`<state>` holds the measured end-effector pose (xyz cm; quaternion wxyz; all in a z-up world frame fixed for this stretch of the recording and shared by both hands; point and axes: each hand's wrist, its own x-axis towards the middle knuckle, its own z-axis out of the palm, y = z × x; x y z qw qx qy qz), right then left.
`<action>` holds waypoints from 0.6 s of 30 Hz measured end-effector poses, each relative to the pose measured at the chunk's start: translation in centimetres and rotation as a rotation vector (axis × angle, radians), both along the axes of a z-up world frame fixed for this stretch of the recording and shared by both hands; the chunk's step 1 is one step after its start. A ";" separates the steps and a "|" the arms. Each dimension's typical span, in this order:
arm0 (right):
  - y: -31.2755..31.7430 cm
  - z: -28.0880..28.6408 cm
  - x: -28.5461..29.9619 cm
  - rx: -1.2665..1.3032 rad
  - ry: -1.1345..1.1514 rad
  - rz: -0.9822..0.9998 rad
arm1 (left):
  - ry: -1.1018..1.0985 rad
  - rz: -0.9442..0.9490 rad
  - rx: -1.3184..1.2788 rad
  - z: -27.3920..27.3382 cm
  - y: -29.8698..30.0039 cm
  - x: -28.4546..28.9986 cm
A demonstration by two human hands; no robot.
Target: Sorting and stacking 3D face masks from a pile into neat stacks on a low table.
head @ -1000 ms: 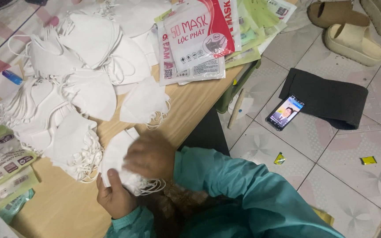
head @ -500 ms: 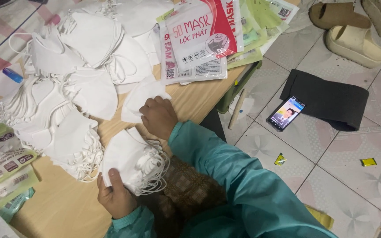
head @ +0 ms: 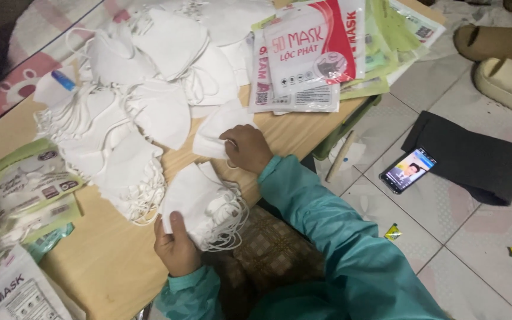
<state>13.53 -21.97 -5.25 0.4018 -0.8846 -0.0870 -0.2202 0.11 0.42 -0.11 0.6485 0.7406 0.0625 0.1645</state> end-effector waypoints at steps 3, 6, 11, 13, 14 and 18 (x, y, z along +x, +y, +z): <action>-0.3 0.3 -0.1 -0.004 0.052 0.033 | -0.018 -0.009 0.031 0.2 0.0 0.0; -0.2 -0.4 0.0 0.055 0.053 -0.005 | -0.012 -0.002 -0.003 0.3 0.0 0.0; 0.5 3.4 -2.3 0.269 -0.089 -0.072 | -0.030 0.051 0.018 -0.6 0.1 0.1; 0.9 5.0 -3.7 0.309 -0.155 -0.101 | -0.050 0.073 0.108 -1.2 0.4 0.2; 1.1 5.6 -4.3 0.300 -0.174 -0.065 | -0.053 0.069 0.159 -1.6 0.7 0.1; 2.6 8.0 -7.5 0.177 -0.297 0.121 | -0.030 0.061 0.195 -1.4 0.5 0.1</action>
